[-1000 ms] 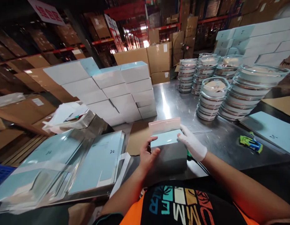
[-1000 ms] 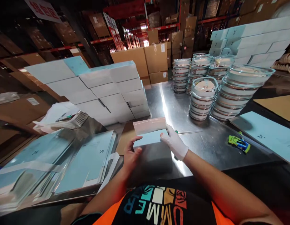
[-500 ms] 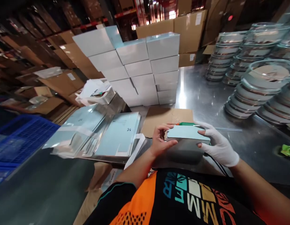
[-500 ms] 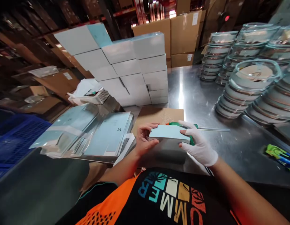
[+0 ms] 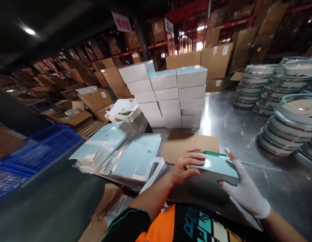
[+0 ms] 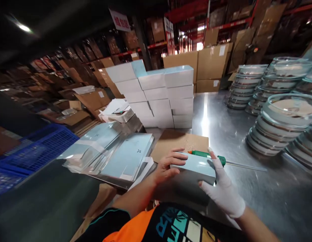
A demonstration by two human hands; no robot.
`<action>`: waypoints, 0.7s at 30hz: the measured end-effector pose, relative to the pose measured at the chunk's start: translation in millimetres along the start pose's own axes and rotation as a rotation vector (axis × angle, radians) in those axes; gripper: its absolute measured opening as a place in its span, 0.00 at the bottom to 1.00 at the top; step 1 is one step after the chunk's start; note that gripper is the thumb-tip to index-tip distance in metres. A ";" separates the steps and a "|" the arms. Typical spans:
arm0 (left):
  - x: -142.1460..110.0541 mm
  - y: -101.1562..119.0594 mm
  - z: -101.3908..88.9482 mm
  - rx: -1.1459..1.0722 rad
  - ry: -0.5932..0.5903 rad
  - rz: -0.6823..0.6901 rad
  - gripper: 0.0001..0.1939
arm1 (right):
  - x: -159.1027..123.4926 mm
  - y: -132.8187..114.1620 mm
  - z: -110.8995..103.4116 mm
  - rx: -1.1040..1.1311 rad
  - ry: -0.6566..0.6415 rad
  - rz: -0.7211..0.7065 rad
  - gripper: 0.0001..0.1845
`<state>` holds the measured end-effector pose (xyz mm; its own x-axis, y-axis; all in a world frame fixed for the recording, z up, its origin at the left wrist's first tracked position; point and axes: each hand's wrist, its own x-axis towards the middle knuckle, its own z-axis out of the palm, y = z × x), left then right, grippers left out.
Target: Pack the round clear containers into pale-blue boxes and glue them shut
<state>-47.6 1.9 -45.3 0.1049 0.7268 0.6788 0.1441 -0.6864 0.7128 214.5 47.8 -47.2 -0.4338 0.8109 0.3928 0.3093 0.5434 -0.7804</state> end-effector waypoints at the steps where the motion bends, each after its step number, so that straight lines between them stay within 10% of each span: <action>1: -4.7 -6.0 2.0 -0.028 0.036 -0.006 0.26 | -1.5 4.7 3.8 -0.003 0.017 0.092 0.54; 5: -34.1 -32.9 15.5 -0.208 0.256 -0.299 0.69 | -3.5 9.4 9.0 0.090 0.087 0.272 0.50; 7: -49.2 -41.2 22.4 -0.270 0.266 -0.499 0.75 | -1.7 3.3 4.3 0.138 0.174 0.327 0.41; 11: -63.6 -39.7 32.9 -0.414 0.177 -0.690 0.58 | 3.8 -17.1 -8.9 0.260 0.306 0.364 0.28; 15: -45.8 -18.9 34.3 -0.590 0.222 -0.697 0.44 | 4.6 -32.9 -19.4 0.326 0.218 0.274 0.36; 21: 65.1 36.0 -20.2 -0.542 0.406 -0.490 0.38 | -16.7 11.6 -53.6 0.134 0.226 0.251 0.53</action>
<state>-55.5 24.0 28.1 -0.2241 0.9524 0.2068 -0.4235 -0.2863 0.8595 270.7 52.1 -36.8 -0.1558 0.9510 0.2670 0.2618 0.3004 -0.9172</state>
